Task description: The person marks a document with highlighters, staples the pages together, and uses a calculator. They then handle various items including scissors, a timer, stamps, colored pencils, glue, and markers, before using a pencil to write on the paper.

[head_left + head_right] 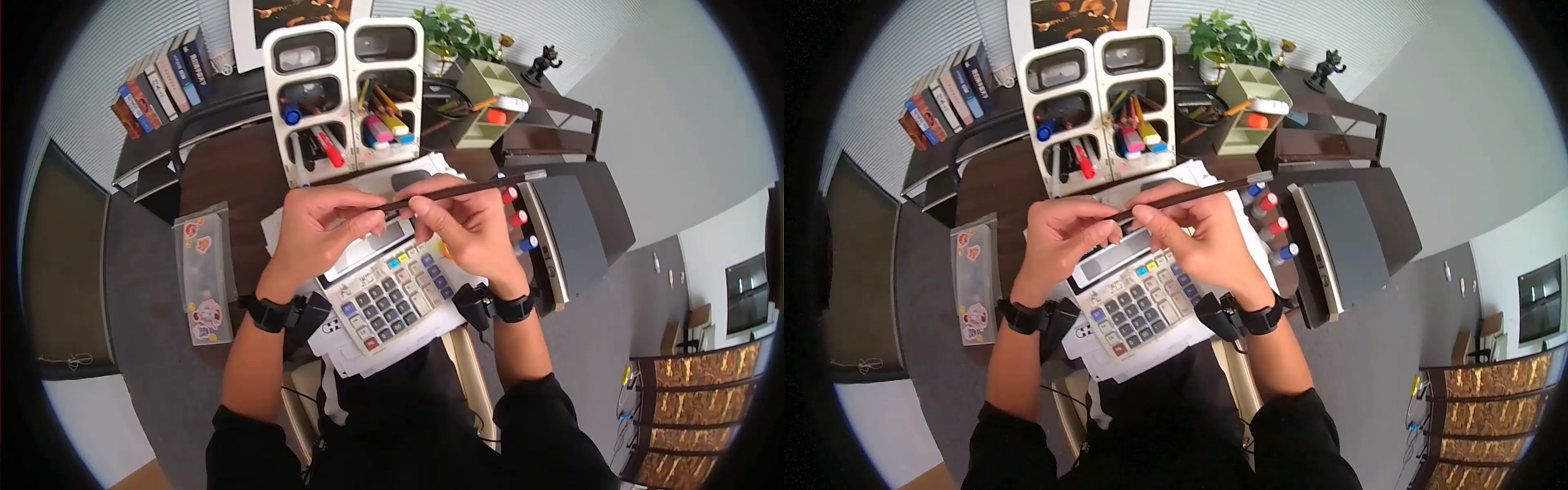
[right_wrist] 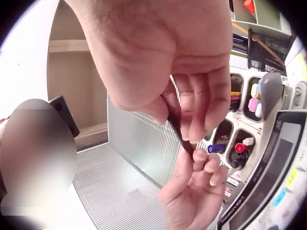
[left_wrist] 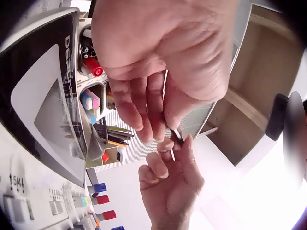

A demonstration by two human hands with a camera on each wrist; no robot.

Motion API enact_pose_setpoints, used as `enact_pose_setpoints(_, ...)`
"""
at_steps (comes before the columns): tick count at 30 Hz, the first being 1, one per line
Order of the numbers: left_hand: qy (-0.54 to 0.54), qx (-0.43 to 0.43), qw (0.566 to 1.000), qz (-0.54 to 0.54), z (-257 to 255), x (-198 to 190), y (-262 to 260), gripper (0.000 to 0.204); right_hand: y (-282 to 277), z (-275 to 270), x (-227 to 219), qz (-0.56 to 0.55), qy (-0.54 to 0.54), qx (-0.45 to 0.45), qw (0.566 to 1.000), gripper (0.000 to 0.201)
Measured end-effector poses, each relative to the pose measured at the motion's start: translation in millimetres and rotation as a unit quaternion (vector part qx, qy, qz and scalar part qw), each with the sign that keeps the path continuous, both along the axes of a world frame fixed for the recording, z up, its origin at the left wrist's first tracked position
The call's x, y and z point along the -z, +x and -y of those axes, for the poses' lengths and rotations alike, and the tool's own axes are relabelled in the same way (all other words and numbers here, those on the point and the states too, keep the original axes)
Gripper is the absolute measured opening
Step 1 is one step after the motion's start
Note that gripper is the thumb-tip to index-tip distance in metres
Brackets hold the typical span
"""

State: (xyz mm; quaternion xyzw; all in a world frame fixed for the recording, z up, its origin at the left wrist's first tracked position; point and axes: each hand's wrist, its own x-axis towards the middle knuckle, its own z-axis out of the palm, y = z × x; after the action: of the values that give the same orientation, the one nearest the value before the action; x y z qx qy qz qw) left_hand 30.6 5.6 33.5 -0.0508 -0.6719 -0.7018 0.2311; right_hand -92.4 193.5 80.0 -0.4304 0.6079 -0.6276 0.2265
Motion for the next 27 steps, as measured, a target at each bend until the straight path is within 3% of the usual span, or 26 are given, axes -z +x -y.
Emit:
enact_pose_setpoints(1, 0.005, 0.006, 1.000, 0.004, 0.3, -1.1, 0.4, 0.019, 2.4, -4.8, 4.5, -0.003, -0.004, -0.014, 1.000, 0.017)
enact_pose_setpoints(3, -0.075, -0.028, 0.996, 0.047, 1.2, -7.7, 1.6, 0.019, 6.1, -25.8, 5.2, -0.007, 0.008, 0.042, 0.999, 0.016)
enact_pose_setpoints(5, -0.073, -0.100, 0.991, 0.043, 4.0, -5.8, -1.1, 0.016, -3.2, -52.9, 27.8, 0.003, -0.095, 0.098, 0.991, 0.017)
enact_pose_setpoints(7, -0.203, -0.184, 0.961, 0.043, 13.5, -4.6, -2.4, 0.016, -6.8, -79.0, 50.5, 0.024, -0.142, 0.187, 0.972, 0.023)
enact_pose_setpoints(8, -0.199, -0.182, 0.962, 0.045, 16.1, -5.0, -2.3, 0.016, -6.4, -90.7, 61.3, 0.039, -0.138, 0.191, 0.971, 0.025)
enact_pose_setpoints(10, -0.331, -0.166, 0.926, 0.074, 19.6, -6.4, -0.2, 0.016, -6.4, -104.3, 83.6, 0.047, -0.109, 0.212, 0.970, 0.027)
enact_pose_setpoints(13, -0.334, -0.121, 0.917, 0.182, 21.1, -9.8, 4.7, 0.016, 3.1, -107.1, 96.5, 0.063, -0.091, 0.241, 0.964, 0.022)
enact_pose_setpoints(19, -0.330, -0.133, 0.916, 0.183, 18.0, -12.0, 4.1, 0.021, 6.7, -107.1, 97.2, -0.008, 0.001, 0.257, 0.966, 0.014)
enact_pose_setpoints(21, -0.341, -0.059, 0.921, 0.179, 24.8, -3.2, 3.8, 0.017, 6.5, -105.7, 96.3, -0.009, 0.005, 0.265, 0.964, 0.015)
enact_pose_setpoints(23, -0.320, -0.025, 0.916, 0.239, 24.7, -4.8, 3.9, 0.017, 4.5, -105.0, 99.7, -0.095, -0.045, 0.280, 0.954, 0.015)
enact_pose_setpoints(24, -0.296, 0.010, 0.909, 0.292, 23.9, -5.9, 3.1, 0.018, 4.8, -105.6, 97.0, -0.085, -0.056, 0.269, 0.958, 0.017)
enact_pose_setpoints(27, -0.293, 0.012, 0.909, 0.296, 27.9, 6.2, 1.4, 0.018, 6.8, -99.4, 93.4, -0.019, -0.054, 0.243, 0.968, 0.015)
